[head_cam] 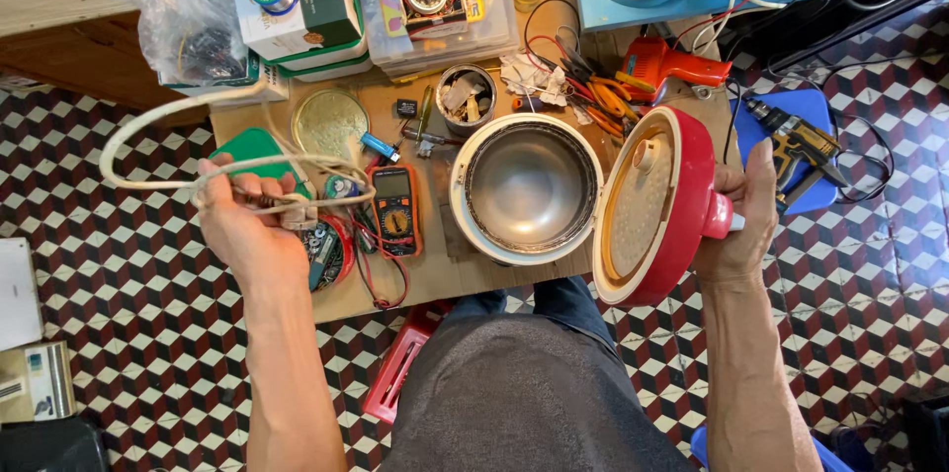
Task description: The person disassembles a red and white electric rice cooker on a cluttered workbench. They remove the inner metal pot, briefly walk outside to rinse it, and return to the bench. They then use a power drill to remove screws from the bottom of the cooker's base.
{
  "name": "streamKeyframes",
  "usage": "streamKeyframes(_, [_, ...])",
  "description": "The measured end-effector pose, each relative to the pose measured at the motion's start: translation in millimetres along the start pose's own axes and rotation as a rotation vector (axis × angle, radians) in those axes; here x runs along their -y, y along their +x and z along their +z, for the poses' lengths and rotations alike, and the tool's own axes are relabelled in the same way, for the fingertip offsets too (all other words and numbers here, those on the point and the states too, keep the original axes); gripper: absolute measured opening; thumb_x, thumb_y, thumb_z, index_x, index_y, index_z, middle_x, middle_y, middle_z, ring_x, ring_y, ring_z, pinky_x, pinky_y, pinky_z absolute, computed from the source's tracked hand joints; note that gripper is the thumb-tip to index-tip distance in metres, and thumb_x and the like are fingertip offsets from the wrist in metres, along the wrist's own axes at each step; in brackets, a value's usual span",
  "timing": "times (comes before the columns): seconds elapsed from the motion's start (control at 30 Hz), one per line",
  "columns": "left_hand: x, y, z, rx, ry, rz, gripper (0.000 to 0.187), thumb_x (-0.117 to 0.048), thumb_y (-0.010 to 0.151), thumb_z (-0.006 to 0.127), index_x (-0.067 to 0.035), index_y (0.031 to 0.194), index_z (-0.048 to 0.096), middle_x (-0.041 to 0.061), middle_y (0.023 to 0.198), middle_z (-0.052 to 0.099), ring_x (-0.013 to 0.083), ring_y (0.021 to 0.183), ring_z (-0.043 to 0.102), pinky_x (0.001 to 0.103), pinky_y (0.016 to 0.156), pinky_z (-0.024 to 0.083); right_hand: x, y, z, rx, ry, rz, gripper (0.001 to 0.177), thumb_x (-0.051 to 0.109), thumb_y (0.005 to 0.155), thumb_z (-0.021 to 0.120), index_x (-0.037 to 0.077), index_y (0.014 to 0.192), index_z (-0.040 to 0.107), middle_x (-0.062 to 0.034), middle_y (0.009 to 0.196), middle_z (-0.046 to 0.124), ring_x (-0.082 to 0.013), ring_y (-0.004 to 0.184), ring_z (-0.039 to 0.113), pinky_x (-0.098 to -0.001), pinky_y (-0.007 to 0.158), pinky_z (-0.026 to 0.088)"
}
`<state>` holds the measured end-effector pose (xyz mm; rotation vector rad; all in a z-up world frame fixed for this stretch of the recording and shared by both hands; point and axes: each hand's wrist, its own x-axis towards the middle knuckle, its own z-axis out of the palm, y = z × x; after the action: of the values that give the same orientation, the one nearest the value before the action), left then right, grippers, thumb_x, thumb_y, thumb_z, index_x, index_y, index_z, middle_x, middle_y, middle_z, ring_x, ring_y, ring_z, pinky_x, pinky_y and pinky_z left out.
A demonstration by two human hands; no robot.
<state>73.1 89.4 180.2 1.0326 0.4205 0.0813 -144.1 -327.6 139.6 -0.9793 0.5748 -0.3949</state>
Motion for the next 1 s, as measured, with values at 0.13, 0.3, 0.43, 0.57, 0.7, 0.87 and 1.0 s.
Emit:
streamKeyframes(0.13, [63, 27, -31, 0.036, 0.259, -0.102, 0.015, -0.019, 0.107, 0.053, -0.007, 0.111, 0.061, -0.003, 0.072, 0.049, 0.0093, 0.059, 0.048, 0.032, 0.061, 0.053, -4, 3, -7, 0.02, -0.005, -0.004, 0.084, 0.064, 0.118, 0.039, -0.008, 0.089, 0.072, -0.0161, 0.087, 0.073, -0.0182, 0.07, 0.065, -0.0297, 0.075, 0.055])
streamKeyframes(0.3, [155, 47, -31, 0.119, 0.597, -0.247, 0.034, -0.018, 0.093, 0.066, -0.004, 0.122, 0.055, 0.004, 0.086, 0.059, 0.0172, 0.069, 0.059, 0.037, 0.059, 0.053, -5, 4, -10, -0.009, 0.014, 0.016, 0.082, 0.061, 0.114, 0.037, -0.009, 0.095, 0.073, -0.0162, 0.09, 0.074, -0.0181, 0.073, 0.066, -0.0293, 0.078, 0.055])
streamKeyframes(0.43, [162, 16, -21, 0.183, 1.421, 1.073, 0.087, -0.043, 0.093, 0.084, 0.016, 0.143, 0.043, 0.029, 0.123, 0.056, 0.0392, 0.106, 0.059, 0.045, 0.088, 0.055, -4, 3, -10, 0.005, 0.004, 0.021, 0.085, 0.065, 0.116, 0.039, -0.008, 0.09, 0.072, -0.016, 0.088, 0.074, -0.019, 0.075, 0.066, -0.0295, 0.076, 0.056])
streamKeyframes(0.57, [155, -41, 25, 0.513, 1.235, 0.719, 0.057, -0.025, 0.094, 0.076, -0.002, 0.141, 0.056, 0.013, 0.112, 0.061, 0.0284, 0.101, 0.062, 0.044, 0.087, 0.054, -7, 4, -12, 0.026, 0.007, -0.001, 0.083, 0.062, 0.117, 0.038, -0.009, 0.088, 0.071, -0.0167, 0.087, 0.073, -0.0181, 0.07, 0.065, -0.0278, 0.073, 0.054])
streamKeyframes(0.7, [158, -41, 58, 0.717, 1.405, 0.756, 0.06, -0.016, 0.081, 0.081, -0.006, 0.136, 0.059, 0.014, 0.104, 0.058, 0.0317, 0.096, 0.061, 0.044, 0.081, 0.053, -4, 4, -8, 0.034, -0.015, 0.002, 0.085, 0.065, 0.115, 0.038, -0.007, 0.087, 0.072, -0.0162, 0.082, 0.072, -0.0191, 0.07, 0.064, -0.0301, 0.069, 0.054])
streamKeyframes(0.87, [175, -33, 56, 0.755, 1.37, 0.842, 0.051, -0.001, 0.086, 0.073, -0.01, 0.135, 0.062, 0.012, 0.1, 0.058, 0.029, 0.094, 0.063, 0.041, 0.081, 0.054, -5, 3, -4, 0.024, -0.028, -0.057, 0.084, 0.061, 0.118, 0.037, -0.008, 0.084, 0.071, -0.0143, 0.091, 0.074, -0.0172, 0.077, 0.064, -0.0294, 0.083, 0.054])
streamKeyframes(1.0, [181, -29, 55, 0.76, 1.356, 0.819, 0.042, -0.002, 0.087, 0.072, -0.008, 0.128, 0.063, 0.012, 0.098, 0.062, 0.0303, 0.094, 0.065, 0.043, 0.081, 0.055, -3, 1, 1, 0.022, -0.071, -0.078, 0.082, 0.059, 0.117, 0.036, -0.008, 0.082, 0.071, -0.013, 0.093, 0.074, -0.0166, 0.081, 0.064, -0.0274, 0.086, 0.053])
